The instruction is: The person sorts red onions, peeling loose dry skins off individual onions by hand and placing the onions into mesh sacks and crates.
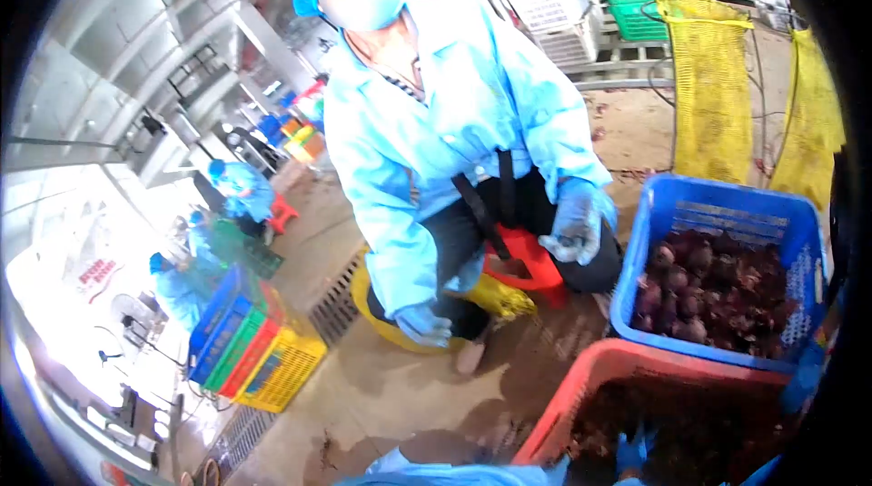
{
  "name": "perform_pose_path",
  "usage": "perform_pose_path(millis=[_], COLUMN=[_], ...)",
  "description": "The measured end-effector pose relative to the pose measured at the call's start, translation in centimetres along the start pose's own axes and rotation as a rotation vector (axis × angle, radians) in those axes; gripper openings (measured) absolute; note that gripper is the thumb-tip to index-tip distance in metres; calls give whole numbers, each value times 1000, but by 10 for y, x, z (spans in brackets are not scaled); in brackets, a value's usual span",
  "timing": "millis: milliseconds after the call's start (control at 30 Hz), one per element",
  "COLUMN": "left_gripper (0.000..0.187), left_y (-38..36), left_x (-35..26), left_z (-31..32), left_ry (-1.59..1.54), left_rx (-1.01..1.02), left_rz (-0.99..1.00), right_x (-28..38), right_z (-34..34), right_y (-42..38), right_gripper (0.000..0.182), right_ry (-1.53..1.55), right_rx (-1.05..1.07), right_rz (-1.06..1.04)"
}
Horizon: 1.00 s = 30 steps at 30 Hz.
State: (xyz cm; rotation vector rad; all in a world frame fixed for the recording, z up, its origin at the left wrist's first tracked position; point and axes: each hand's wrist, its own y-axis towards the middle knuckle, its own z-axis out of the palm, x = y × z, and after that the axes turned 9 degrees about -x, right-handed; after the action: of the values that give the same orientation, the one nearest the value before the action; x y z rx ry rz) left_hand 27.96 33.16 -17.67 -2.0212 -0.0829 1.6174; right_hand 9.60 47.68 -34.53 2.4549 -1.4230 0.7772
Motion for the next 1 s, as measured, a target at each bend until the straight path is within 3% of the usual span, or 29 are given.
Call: perform_pose_path(millis=[67, 100, 133, 167, 233, 433, 633, 867, 1000], left_gripper=[35, 36, 36, 36, 37, 38, 40, 42, 43], left_y=[6, 9, 11, 13, 13, 16, 5, -22, -39], left_x=[-1, 0, 0, 3, 7, 3, -1, 0, 4], left_z=[-2, -3, -2, -2, 3, 11, 25, 30, 24], left_ry=[24, 30, 33, 38, 42, 43, 87, 119, 132], left_rx=[-50, -62, -70, -73, -80, -83, -136, -236, -288], left_rz=[50, 60, 67, 72, 76, 191, 379, 591, 688], right_x=[20, 38, 4, -4, -1, 17, 80, 113, 106], right_z=[19, 15, 63, 67, 54, -16, -83, -87, -87], right_y=[-13, -29, -37, -40, -33, 8, 21, -8, 15], right_gripper=[58, 41, 53, 51, 49, 41, 34, 26, 21], right_ry=[-196, -248, -120, -93, -72, 219, 758, 1362, 1770], right_rx=[178, 48, 292, 378, 377, 226, 39, -72, -236], right_rz=[-32, -155, -236, -207, -127, 45, 164, 313, 166])
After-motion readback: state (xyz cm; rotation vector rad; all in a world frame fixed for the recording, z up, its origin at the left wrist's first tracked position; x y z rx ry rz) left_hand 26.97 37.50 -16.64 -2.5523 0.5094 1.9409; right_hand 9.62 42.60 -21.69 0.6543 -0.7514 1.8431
